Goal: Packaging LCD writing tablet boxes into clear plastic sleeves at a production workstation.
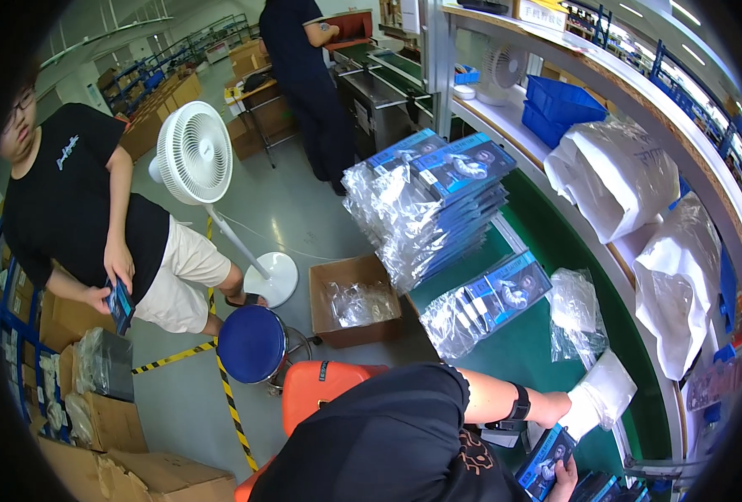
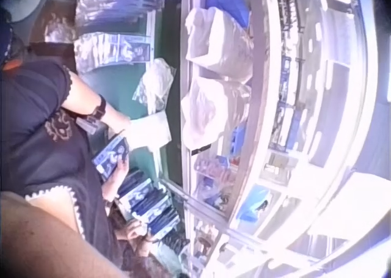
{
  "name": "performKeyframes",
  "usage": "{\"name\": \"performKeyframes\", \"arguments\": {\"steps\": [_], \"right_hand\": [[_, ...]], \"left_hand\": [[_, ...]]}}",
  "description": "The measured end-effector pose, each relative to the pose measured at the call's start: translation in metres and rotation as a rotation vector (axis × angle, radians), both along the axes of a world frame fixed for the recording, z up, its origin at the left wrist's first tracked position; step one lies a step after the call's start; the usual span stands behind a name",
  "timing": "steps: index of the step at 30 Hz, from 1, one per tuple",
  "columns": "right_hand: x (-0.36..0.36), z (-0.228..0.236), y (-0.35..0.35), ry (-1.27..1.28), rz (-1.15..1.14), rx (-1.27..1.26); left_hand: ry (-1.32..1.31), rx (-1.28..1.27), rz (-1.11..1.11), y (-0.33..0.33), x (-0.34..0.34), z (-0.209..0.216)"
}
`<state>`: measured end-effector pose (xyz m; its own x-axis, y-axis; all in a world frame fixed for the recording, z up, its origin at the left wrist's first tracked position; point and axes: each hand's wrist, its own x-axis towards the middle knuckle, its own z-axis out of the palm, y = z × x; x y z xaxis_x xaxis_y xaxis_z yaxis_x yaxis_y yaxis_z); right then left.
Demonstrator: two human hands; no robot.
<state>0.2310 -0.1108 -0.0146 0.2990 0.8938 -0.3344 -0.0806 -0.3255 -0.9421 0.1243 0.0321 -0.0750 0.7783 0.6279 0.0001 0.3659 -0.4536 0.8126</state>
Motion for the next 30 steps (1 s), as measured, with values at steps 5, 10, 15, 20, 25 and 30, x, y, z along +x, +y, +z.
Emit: {"name": "performKeyframes", "arguments": {"steps": [5,10,15,20,25,30], "right_hand": [[0.024,-0.002,-0.028,-0.054,-0.105,-0.012],[0.028,-0.008,-0.014,0.145,-0.288,-0.036],[0.010,0.020,-0.022,0.274,-0.325,0.092],[0.010,0.019,-0.029,0.085,-0.048,-0.140],[-0.004,0.053,-0.032,-0.142,0.238,0.076],[-0.001,0.053,-0.028,-0.386,-0.133,0.455]], "left_hand": [[0.036,0.238,-0.103,-0.023,-0.006,0.034],[-0.237,0.167,-0.230,-0.035,-0.030,0.020],[-0.358,-0.904,0.316,-0.043,-0.027,0.044],[-0.609,-1.429,0.154,-0.056,-0.036,0.055],[-0.682,-1.473,0.318,-0.022,-0.050,0.065],[-0.369,-1.478,-0.246,-0.058,-0.050,0.101]]}}
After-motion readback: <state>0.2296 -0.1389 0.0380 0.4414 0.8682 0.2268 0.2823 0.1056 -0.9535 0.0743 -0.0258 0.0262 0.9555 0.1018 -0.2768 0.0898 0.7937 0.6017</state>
